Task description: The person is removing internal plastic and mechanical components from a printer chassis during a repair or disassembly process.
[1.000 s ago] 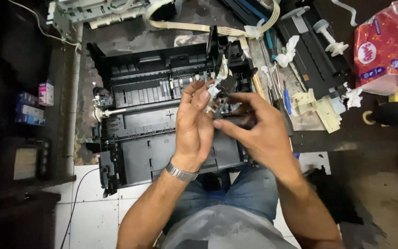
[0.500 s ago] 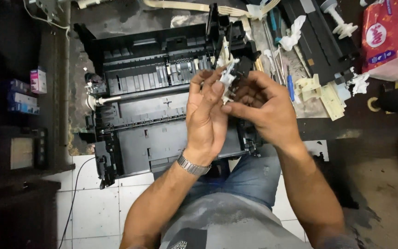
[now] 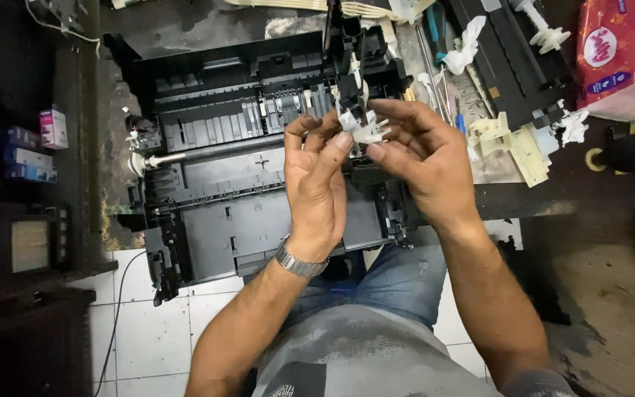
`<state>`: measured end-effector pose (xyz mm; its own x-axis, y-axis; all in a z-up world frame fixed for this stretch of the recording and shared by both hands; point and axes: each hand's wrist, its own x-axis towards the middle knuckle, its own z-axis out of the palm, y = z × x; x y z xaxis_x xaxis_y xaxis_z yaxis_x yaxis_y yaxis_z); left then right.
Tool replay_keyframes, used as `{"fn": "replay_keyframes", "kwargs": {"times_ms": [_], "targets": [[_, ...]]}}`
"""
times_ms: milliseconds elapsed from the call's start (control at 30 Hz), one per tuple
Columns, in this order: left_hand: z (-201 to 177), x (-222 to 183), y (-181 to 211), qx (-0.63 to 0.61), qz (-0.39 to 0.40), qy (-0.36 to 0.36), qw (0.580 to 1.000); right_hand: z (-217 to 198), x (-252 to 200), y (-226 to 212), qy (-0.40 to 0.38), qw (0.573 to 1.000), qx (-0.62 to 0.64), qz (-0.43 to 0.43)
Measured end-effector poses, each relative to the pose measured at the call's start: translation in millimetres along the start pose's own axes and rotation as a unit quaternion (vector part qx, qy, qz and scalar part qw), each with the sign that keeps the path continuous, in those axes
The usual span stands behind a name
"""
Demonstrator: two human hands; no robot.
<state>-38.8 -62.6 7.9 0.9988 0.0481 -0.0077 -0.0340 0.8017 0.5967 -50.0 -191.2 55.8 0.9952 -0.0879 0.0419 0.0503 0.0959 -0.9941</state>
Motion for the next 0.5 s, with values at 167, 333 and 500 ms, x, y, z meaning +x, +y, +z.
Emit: {"fn": "replay_keyframes", "kwargs": {"times_ms": [167,333,500], "targets": [[1.6,-4.2,3.5,0.049,-0.012,-0.007,0.999,-4.0,4.6,19.8,0.024,0.996,0.085,-0.003],[-1.6,-1.3,13.6,-0.002,-0.08,-0.014,0.997,-23.7,15.2,34.1,0.058,0.981,0.185,0.03],[-0.8,-3.1,22.4,-0.099,-0.155,0.002,0.983,-35.9,14.5,33.9,0.117,0.967,0.219,0.056]]}}
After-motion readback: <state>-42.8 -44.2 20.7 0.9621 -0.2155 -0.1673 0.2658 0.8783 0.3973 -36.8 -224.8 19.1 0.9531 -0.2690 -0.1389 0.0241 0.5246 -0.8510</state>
